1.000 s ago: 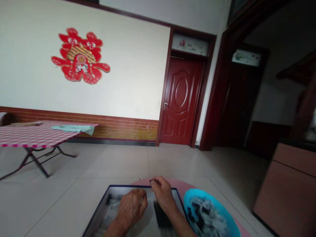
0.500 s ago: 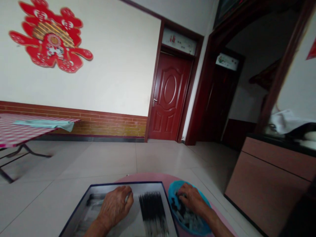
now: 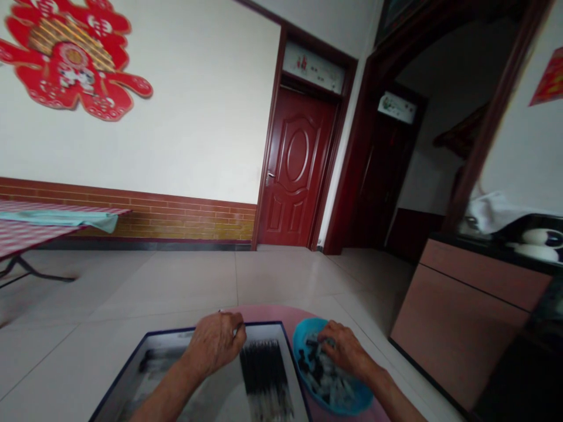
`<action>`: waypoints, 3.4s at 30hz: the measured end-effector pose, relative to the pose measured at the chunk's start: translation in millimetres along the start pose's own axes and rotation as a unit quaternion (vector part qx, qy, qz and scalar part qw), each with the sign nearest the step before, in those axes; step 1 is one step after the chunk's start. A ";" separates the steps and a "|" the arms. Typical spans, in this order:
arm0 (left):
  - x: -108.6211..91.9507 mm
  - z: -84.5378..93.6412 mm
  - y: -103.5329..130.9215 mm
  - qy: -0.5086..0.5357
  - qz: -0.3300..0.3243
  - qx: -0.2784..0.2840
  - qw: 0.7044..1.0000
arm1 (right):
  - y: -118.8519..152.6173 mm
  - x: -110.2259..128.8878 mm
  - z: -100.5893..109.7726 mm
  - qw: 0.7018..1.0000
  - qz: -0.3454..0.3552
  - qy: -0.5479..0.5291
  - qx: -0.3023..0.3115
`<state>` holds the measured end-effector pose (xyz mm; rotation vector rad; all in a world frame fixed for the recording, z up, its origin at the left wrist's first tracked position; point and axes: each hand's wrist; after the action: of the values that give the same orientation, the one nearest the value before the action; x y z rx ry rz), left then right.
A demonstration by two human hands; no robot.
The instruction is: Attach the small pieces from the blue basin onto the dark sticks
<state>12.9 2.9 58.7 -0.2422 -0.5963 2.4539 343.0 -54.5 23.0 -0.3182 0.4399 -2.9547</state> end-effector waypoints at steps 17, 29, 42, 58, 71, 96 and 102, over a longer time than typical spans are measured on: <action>11.6 -15.9 6.2 0.012 0.013 0.026 1.000 | 0.0 -5.4 -13.5 1.000 0.008 0.013 -0.011; 12.6 -17.0 9.4 0.026 0.033 0.029 0.999 | -12.3 6.6 -18.4 0.991 -0.026 0.131 0.024; 14.8 -19.6 9.6 0.031 0.041 0.026 0.998 | -20.4 -7.9 -21.1 0.994 -0.034 0.098 0.039; 14.7 -18.4 9.5 0.037 0.052 0.030 0.998 | -23.9 5.0 -25.7 0.992 -0.035 0.109 0.057; 26.5 -45.3 11.9 0.145 -0.050 -0.146 0.977 | -70.3 88.2 0.1 0.958 -0.047 -0.256 -0.123; 33.5 -58.4 14.0 0.168 -0.029 -0.163 0.972 | -86.6 181.7 -75.3 0.702 -0.155 -0.695 -0.015; 33.6 -61.6 16.4 0.140 -0.040 -0.165 0.975 | -87.3 181.8 -75.7 0.714 -0.172 -0.679 -0.017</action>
<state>-3.9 33.1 -4.4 -0.6705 -0.8669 2.1794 140.7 18.8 12.5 -2.4458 0.1792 -2.0337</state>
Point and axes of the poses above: each hand's wrist, its own y-axis away from the middle knuckle, its own z-axis out of the back of the hand, x = y × z, and after that the axes turned 3 degrees about -x, right-handed
